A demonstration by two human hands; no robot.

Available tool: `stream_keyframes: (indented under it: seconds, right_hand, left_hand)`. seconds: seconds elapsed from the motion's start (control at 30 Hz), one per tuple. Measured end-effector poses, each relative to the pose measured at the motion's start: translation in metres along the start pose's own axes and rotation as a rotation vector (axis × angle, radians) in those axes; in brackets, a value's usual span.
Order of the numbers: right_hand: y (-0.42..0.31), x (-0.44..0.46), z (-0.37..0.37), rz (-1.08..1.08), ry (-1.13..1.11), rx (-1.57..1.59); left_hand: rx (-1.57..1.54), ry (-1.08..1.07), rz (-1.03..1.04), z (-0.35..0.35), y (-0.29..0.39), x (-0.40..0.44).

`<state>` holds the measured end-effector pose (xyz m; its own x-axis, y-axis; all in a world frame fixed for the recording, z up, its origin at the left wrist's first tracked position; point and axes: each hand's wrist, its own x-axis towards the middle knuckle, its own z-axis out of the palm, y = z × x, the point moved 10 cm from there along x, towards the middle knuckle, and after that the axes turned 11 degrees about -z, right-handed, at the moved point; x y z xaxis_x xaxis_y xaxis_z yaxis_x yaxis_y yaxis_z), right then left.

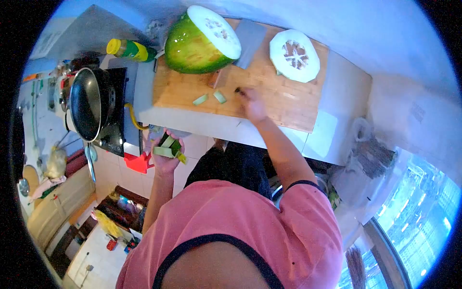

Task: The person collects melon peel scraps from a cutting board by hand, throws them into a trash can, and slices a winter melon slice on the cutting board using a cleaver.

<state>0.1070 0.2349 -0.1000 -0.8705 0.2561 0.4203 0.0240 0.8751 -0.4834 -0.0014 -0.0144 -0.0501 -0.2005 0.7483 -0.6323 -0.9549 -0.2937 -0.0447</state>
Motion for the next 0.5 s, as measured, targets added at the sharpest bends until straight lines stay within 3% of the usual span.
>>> stream_keyframes:
  seconds: [0.1, 0.2, 0.23, 0.33, 0.4, 0.47, 0.5]
  right_hand:
    - [0.044, 0.008, -0.012, 0.307, 0.082, -0.120]
    - [0.021, 0.027, 0.034, 0.268, 0.174, 0.053]
    - [0.000, 0.032, 0.039, 0.191, -0.027, -0.054]
    - [-0.011, 0.006, 0.018, 0.087, -0.017, 0.016]
    - [0.011, 0.004, 0.013, 0.119, 0.023, 0.002]
    - [0.033, 0.004, -0.001, 0.328, 0.093, -0.091]
    - [0.024, 0.016, -0.001, 0.278, 0.168, -0.067]
  left_hand:
    - [-0.019, -0.005, 0.010, -0.003, 0.001, -0.006]
    - [-0.017, -0.025, 0.002, -0.009, 0.002, -0.005]
    - [-0.006, 0.000, 0.008, -0.012, 0.003, -0.007]
    - [0.000, 0.002, 0.014, -0.011, 0.011, -0.009]
    - [-0.023, -0.005, 0.021, -0.014, 0.017, -0.010]
    - [0.002, 0.003, 0.036, -0.021, 0.021, -0.016]
    - [-0.029, 0.036, 0.022, -0.026, 0.021, -0.017]
